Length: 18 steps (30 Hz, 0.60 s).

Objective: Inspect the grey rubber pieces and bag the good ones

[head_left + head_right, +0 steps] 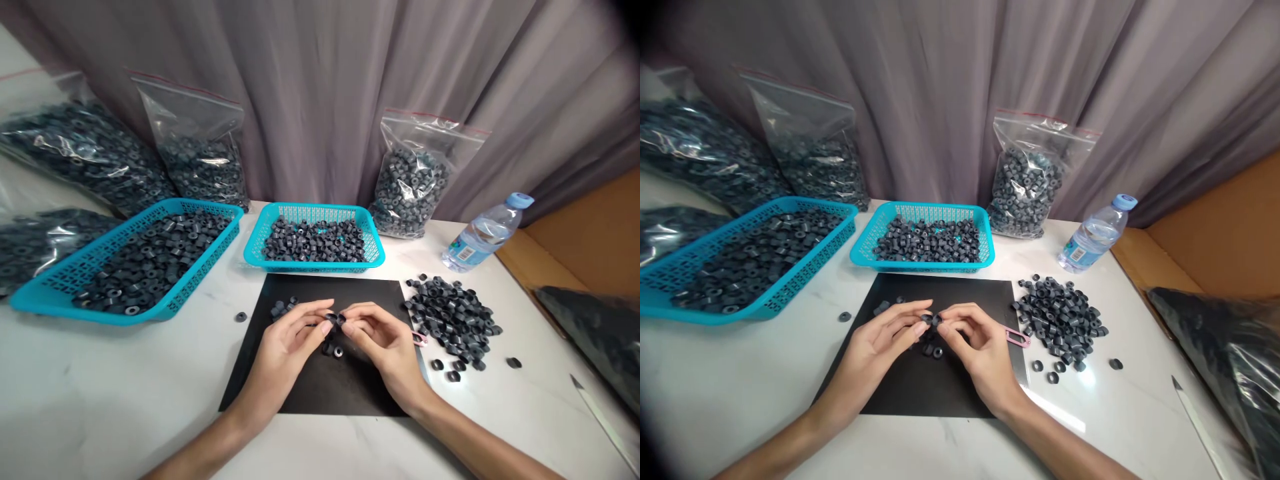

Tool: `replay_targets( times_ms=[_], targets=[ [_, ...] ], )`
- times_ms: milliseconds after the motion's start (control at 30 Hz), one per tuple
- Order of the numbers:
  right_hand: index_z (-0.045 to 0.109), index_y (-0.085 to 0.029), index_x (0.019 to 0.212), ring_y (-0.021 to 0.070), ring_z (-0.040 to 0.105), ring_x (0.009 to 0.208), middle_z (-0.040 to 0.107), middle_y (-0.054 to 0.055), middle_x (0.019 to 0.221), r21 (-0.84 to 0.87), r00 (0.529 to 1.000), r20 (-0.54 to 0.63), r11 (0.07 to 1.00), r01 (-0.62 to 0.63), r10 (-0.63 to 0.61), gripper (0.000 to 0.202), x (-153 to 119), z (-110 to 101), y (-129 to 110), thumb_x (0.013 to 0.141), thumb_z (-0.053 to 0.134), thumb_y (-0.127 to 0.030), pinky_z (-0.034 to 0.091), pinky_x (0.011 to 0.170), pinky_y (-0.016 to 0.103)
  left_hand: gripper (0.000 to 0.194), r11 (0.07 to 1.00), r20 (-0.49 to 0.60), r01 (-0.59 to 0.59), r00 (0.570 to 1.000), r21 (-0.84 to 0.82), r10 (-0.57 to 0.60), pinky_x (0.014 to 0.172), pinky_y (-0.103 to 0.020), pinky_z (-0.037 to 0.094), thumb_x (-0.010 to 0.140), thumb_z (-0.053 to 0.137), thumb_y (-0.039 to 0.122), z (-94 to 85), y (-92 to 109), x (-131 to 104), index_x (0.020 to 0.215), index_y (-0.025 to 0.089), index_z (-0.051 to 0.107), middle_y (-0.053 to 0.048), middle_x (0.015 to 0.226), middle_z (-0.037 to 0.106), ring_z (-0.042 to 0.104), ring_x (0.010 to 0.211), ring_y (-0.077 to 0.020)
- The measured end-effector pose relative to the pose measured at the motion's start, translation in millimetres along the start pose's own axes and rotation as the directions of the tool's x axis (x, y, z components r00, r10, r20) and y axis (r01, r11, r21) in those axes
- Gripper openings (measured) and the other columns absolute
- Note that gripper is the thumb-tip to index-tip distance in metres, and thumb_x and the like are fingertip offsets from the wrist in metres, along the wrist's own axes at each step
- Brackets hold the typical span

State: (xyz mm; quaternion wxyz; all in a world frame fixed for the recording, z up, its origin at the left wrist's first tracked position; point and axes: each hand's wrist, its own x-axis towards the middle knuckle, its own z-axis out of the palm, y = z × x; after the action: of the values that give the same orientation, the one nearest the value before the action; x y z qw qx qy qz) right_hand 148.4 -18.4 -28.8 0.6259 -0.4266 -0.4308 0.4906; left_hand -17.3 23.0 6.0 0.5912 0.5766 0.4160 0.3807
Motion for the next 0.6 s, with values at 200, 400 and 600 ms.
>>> replay_targets(
  times_ms=[200,400,600],
  targets=[
    [0.069,-0.022,0.1,0.0126,0.067,0.083,0.069,0.002,0.096,0.012,0.999,0.033,1.0,-0.017,0.016,0.016,-0.6,-1.3,0.7,0.086,0.075,-0.026,0.056,0.081,0.024,0.026,0.997,0.034,-0.073,0.997,0.033,0.072,0.089,-0.024,0.056,0.089,0.066,0.027,3.1,-7.6,-3.3,0.115,0.024,0.07,-0.003,0.11,0.07,0.068,0.1,-0.0159],
    [0.068,-0.023,0.102,0.0139,0.067,0.082,0.069,0.001,0.09,0.033,0.999,0.036,0.999,-0.023,0.021,0.018,-1.9,-0.2,0.4,0.086,0.075,-0.026,0.057,0.08,0.026,0.019,0.985,0.037,-0.152,0.988,0.084,0.149,0.084,-0.023,0.057,0.09,0.066,0.027,3.9,-11.2,-6.6,0.109,0.026,0.071,-0.002,0.113,0.063,0.067,0.093,-0.0139],
    [0.067,-0.023,0.1,0.014,0.068,0.083,0.07,0.001,0.091,0.014,1.0,0.006,1.0,-0.005,0.005,0.017,-2.6,0.0,0.2,0.085,0.076,-0.027,0.057,0.08,0.027,0.02,0.994,0.01,-0.103,0.995,0.032,0.103,0.084,-0.025,0.057,0.088,0.068,0.027,4.2,-7.0,-3.8,0.107,0.022,0.071,-0.003,0.107,0.069,0.069,0.09,-0.0153]
  ],
)
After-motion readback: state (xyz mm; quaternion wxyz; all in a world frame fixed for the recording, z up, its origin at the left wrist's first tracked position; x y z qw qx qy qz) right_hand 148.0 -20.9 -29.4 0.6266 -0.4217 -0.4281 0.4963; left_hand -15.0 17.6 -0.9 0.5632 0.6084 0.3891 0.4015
